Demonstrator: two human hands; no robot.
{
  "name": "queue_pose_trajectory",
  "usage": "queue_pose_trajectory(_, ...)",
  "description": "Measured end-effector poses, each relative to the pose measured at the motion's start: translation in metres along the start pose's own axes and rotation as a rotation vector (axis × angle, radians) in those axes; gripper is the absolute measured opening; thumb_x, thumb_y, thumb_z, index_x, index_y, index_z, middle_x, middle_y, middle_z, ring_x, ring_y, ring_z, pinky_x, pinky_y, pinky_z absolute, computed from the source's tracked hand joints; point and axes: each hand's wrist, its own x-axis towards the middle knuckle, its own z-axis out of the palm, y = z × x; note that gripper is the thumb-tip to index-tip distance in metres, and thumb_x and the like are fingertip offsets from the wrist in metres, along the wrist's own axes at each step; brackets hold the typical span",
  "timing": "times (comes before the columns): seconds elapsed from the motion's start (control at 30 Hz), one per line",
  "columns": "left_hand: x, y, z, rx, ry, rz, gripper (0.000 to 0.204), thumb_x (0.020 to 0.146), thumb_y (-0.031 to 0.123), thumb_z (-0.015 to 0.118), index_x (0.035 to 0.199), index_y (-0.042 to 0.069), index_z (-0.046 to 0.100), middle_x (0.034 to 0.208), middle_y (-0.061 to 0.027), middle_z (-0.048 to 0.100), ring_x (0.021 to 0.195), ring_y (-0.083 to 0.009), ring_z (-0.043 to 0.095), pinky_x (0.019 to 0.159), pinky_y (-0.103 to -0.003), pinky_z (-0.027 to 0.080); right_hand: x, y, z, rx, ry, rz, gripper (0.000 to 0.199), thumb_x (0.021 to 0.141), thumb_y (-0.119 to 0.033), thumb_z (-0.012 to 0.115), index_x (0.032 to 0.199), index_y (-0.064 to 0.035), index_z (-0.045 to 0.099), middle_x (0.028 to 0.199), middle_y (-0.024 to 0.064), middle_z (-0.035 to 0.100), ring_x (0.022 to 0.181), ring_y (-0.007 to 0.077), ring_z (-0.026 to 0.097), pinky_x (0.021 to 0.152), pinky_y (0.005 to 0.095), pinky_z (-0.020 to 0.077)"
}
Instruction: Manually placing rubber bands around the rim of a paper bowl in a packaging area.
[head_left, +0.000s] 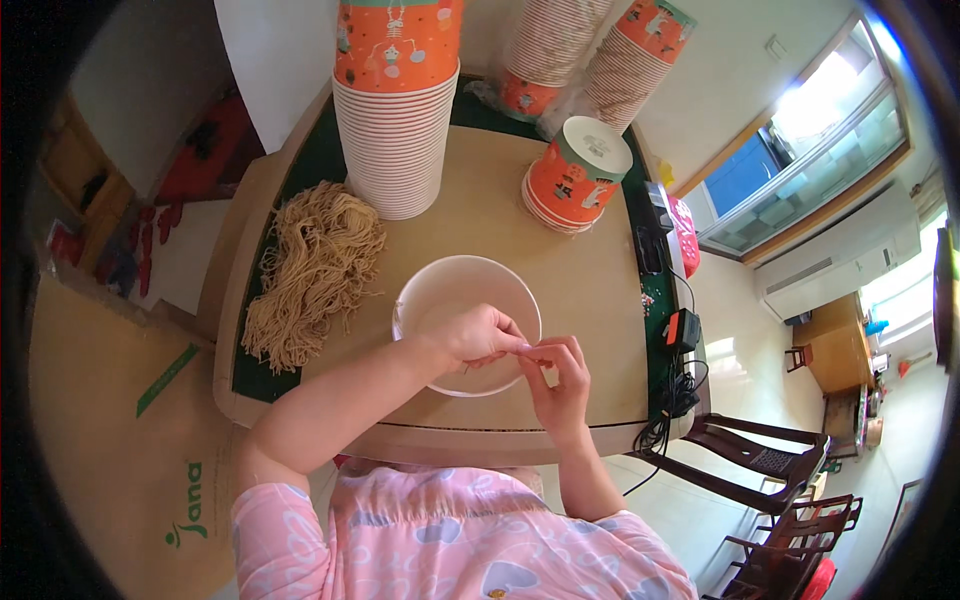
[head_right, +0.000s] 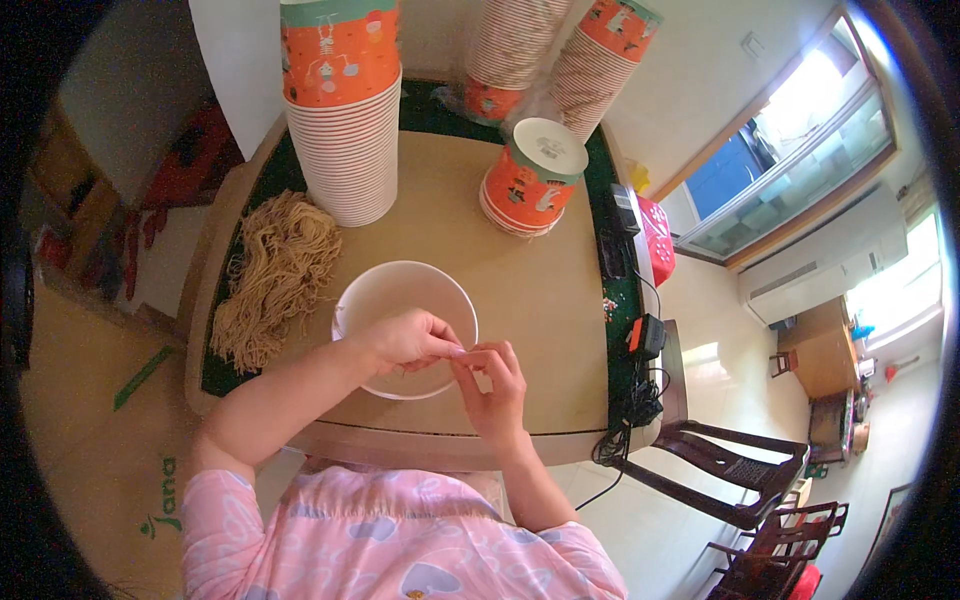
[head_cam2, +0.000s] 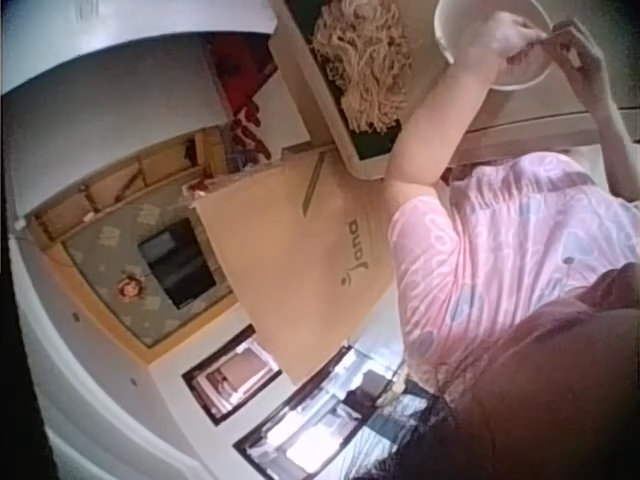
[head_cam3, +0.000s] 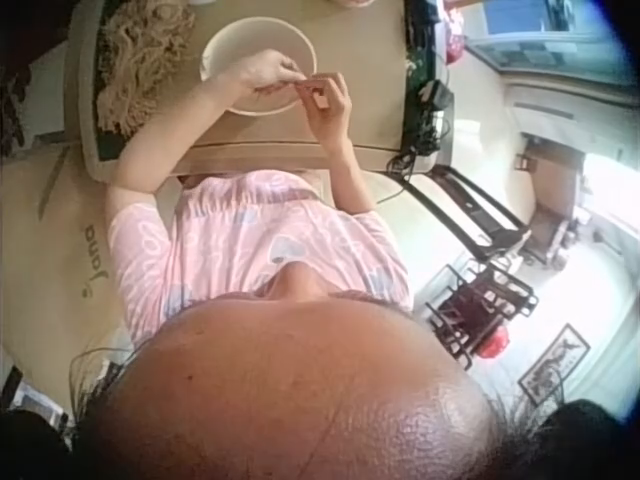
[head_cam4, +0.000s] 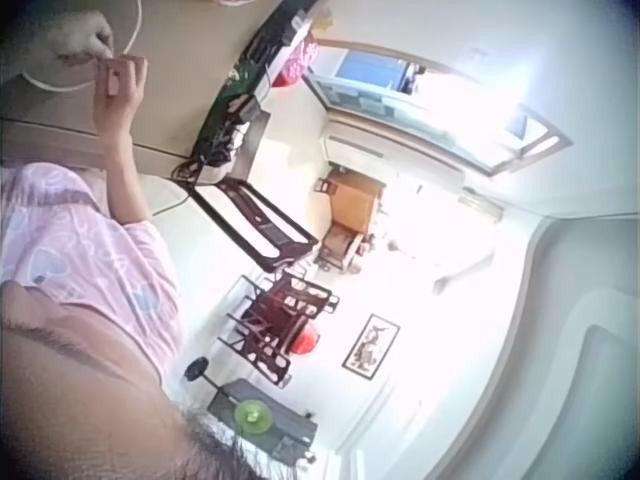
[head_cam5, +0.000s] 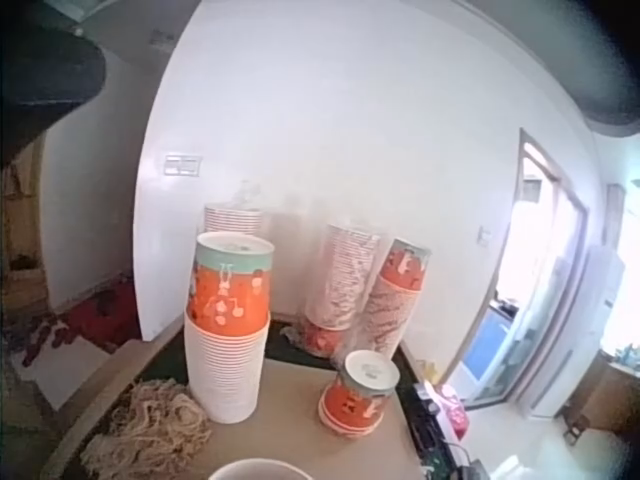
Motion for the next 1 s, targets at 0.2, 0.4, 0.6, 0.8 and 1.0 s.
queue_pose_trajectory(0.2, 0.002, -0.01, 0.008, 0.133, 0.131, 0.294, 0.013, 0.085, 0.014, 0.068, 0.084, 0.002, 0.064, 0.062, 0.0033, 0.054, 0.045, -0.0033, 0.041, 0.038, -0.021, 0.028, -0.008, 0.01, 0.0, 0.303, 0.041, 0.264, 0.011, 0.082, 0.005, 0.066, 0.086, -0.001, 0.057, 0.084, 0.0057, 0.057, 0.07, 0.0114, 0.051, 0.062, 0.0227, 0.0428)
queue_pose_trajectory(0.4, -0.007, -0.002, 0.002, 0.063, 0.112, 0.014, 0.021, 0.086, 0.021, 0.067, 0.076, 0.003, 0.065, 0.061, 0.0003, 0.052, 0.045, -0.0051, 0.04, 0.038, -0.023, 0.026, -0.008, 0.009, -0.005, 0.119, 0.016, 0.194, 0.015, 0.08, -0.001, 0.07, 0.089, -0.0029, 0.058, 0.083, 0.0047, 0.057, 0.069, 0.0119, 0.052, 0.062, 0.0232, 0.0433)
queue_pose_trajectory(0.6, -0.014, 0.008, 0.005, -0.062, 0.071, -0.109, 0.023, 0.088, 0.019, 0.063, 0.071, 0.004, 0.061, 0.058, 0.0012, 0.049, 0.043, -0.0046, 0.035, 0.037, -0.022, 0.022, -0.003, -0.023, -0.008, -0.153, -0.108, 0.124, 0.018, 0.074, -0.008, 0.076, 0.086, -0.0064, 0.062, 0.081, 0.0065, 0.057, 0.074, 0.0202, 0.056, 0.065, 0.031, 0.0467)
queue_pose_trajectory(0.8, -0.012, 0.005, 0.006, -0.088, 0.026, -0.088, 0.022, 0.088, 0.019, 0.062, 0.072, 0.004, 0.06, 0.059, 0.0017, 0.049, 0.043, -0.0044, 0.034, 0.037, -0.022, 0.022, -0.003, -0.018, -0.004, -0.25, -0.053, -0.002, 0.014, 0.075, -0.005, 0.072, 0.085, -0.0053, 0.062, 0.08, 0.0081, 0.057, 0.076, 0.0243, 0.056, 0.066, 0.0337, 0.0472)
queue_pose_trajectory(1.0, -0.012, 0.005, 0.005, -0.11, 0.047, -0.038, 0.018, 0.087, 0.017, 0.062, 0.076, 0.003, 0.063, 0.06, 0.0021, 0.048, 0.043, -0.004, 0.034, 0.037, -0.022, 0.021, -0.006, -0.016, -0.006, -0.107, -0.119, 0.009, 0.012, 0.078, 0.002, 0.069, 0.087, -0.0012, 0.062, 0.081, 0.0084, 0.06, 0.072, 0.0202, 0.057, 0.065, 0.0284, 0.0478)
